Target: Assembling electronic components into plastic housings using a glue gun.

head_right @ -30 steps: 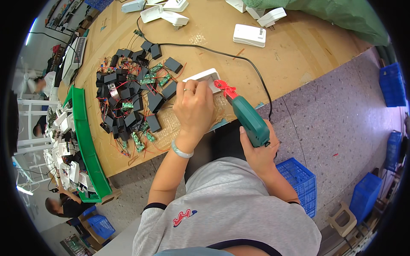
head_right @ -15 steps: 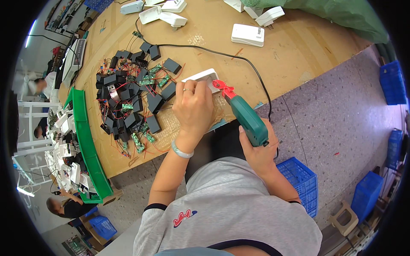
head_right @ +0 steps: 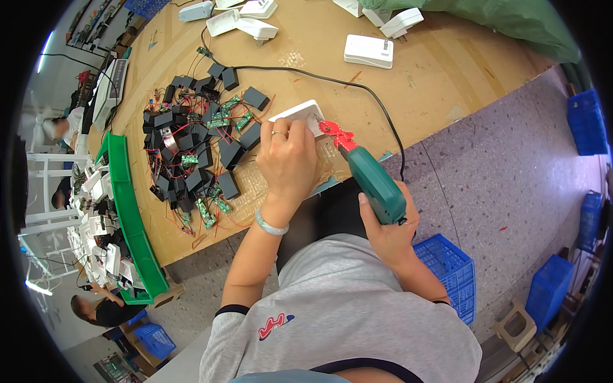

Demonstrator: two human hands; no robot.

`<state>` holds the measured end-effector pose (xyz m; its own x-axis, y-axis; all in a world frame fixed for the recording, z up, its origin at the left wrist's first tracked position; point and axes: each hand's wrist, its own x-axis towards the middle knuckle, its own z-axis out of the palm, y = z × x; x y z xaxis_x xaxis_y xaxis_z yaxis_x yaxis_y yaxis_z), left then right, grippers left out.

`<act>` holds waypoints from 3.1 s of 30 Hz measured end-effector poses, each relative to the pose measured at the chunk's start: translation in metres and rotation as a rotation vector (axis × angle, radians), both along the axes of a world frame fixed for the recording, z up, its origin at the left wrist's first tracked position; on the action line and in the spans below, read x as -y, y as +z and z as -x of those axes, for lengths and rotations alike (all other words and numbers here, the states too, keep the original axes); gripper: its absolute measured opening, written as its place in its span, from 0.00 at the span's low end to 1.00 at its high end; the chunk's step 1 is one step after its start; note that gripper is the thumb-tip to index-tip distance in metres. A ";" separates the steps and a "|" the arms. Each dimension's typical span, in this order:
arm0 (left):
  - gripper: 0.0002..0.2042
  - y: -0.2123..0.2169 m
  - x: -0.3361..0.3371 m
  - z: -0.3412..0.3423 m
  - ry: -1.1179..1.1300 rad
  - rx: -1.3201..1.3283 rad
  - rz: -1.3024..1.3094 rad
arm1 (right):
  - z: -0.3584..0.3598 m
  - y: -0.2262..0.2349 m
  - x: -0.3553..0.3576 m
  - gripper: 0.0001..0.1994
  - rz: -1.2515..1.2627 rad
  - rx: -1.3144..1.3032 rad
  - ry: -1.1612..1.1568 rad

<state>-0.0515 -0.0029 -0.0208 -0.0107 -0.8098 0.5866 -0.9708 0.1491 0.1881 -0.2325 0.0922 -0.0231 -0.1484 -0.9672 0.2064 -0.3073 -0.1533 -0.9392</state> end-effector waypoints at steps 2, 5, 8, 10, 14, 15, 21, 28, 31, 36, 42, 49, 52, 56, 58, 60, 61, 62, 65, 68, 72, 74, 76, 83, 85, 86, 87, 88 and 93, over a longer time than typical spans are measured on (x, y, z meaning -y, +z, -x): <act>0.02 0.000 0.000 0.000 -0.002 0.001 0.000 | 0.003 0.000 -0.004 0.11 -0.041 0.022 -0.001; 0.03 0.000 0.001 -0.001 -0.012 0.026 0.013 | 0.004 0.001 -0.005 0.11 -0.094 0.060 -0.007; 0.05 0.000 0.001 0.000 -0.015 0.049 0.017 | 0.004 0.001 -0.006 0.10 -0.115 0.084 -0.018; 0.05 0.000 0.000 0.000 -0.009 0.046 0.009 | 0.003 0.001 -0.007 0.10 -0.124 0.088 -0.024; 0.05 0.003 -0.007 -0.002 -0.002 0.033 0.007 | 0.006 0.000 -0.010 0.10 -0.077 0.066 -0.021; 0.06 0.006 -0.011 -0.003 0.004 0.013 -0.001 | 0.007 -0.001 -0.011 0.10 -0.040 0.036 -0.023; 0.11 0.018 -0.064 -0.033 0.014 -0.264 0.033 | 0.024 0.009 -0.021 0.10 0.032 -0.088 -0.051; 0.07 0.021 -0.088 -0.067 0.151 -0.557 -0.195 | 0.021 0.011 -0.017 0.11 -0.036 -0.016 -0.074; 0.07 0.036 -0.052 -0.067 0.099 -0.239 -0.066 | 0.016 0.016 -0.020 0.11 -0.035 0.048 -0.057; 0.08 0.031 0.003 -0.068 0.041 -0.212 -0.229 | 0.013 0.025 -0.026 0.12 -0.014 0.086 -0.080; 0.05 0.029 0.015 -0.072 0.028 -0.185 -0.412 | 0.021 0.023 -0.029 0.12 -0.007 -0.001 -0.060; 0.06 0.022 0.009 -0.075 -0.023 -0.284 -0.266 | 0.017 0.024 -0.024 0.11 0.007 0.030 -0.067; 0.08 0.018 -0.001 -0.071 0.046 -0.267 -0.173 | 0.014 0.026 -0.024 0.11 -0.036 0.074 -0.061; 0.08 0.020 0.012 -0.070 0.047 -0.158 -0.131 | 0.016 0.022 -0.023 0.11 -0.039 0.051 -0.019; 0.06 0.023 0.018 -0.071 0.048 -0.157 -0.335 | 0.015 0.022 -0.023 0.11 -0.028 0.049 -0.013; 0.06 0.020 0.021 -0.074 0.052 -0.142 -0.356 | 0.014 0.026 -0.023 0.11 -0.044 0.084 -0.053; 0.06 0.018 0.021 -0.075 0.058 -0.128 -0.380 | 0.014 0.025 -0.023 0.11 -0.046 0.084 -0.054; 0.06 0.017 0.020 -0.075 0.058 -0.128 -0.382 | 0.014 0.024 -0.023 0.11 -0.049 0.057 -0.048; 0.06 0.019 0.010 -0.071 0.055 -0.126 -0.355 | 0.020 0.017 -0.023 0.11 -0.029 0.004 -0.031; 0.04 0.031 -0.016 -0.063 -0.059 -0.610 -0.108 | 0.024 0.014 -0.023 0.11 -0.010 0.002 -0.022; 0.02 0.032 -0.043 -0.040 -0.259 -0.740 -0.150 | 0.028 0.007 -0.023 0.12 -0.003 -0.058 0.008; 0.02 0.038 -0.037 -0.024 -0.293 -0.679 -0.187 | 0.022 0.006 -0.022 0.10 -0.058 0.028 -0.031; 0.04 0.022 -0.022 -0.019 -0.266 -0.314 -0.085 | 0.017 0.004 -0.021 0.09 -0.106 0.116 -0.078; 0.03 0.015 -0.005 -0.005 -0.141 0.037 -0.002 | 0.014 -0.007 -0.023 0.11 -0.116 0.094 -0.061; 0.03 0.013 -0.004 -0.004 -0.128 0.032 -0.037 | 0.015 -0.009 -0.020 0.11 -0.117 0.063 -0.044; 0.02 0.013 -0.004 -0.004 -0.113 0.027 -0.070 | 0.012 -0.009 -0.017 0.11 -0.133 0.077 -0.050; 0.02 0.013 -0.003 -0.003 -0.113 0.027 -0.070 | 0.010 -0.009 -0.015 0.11 -0.148 0.090 -0.055; 0.03 0.013 -0.002 -0.003 -0.105 0.035 -0.053 | 0.010 -0.009 -0.013 0.11 -0.148 0.090 -0.056; 0.04 0.015 0.001 0.000 -0.104 0.064 0.032 | 0.005 -0.005 -0.006 0.11 -0.053 0.052 -0.053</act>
<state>-0.0520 -0.0035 -0.0056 -0.1321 -0.7830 0.6079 -0.9596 0.2547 0.1195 -0.2374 0.0981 -0.0286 -0.2085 -0.9670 0.1462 -0.2645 -0.0881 -0.9604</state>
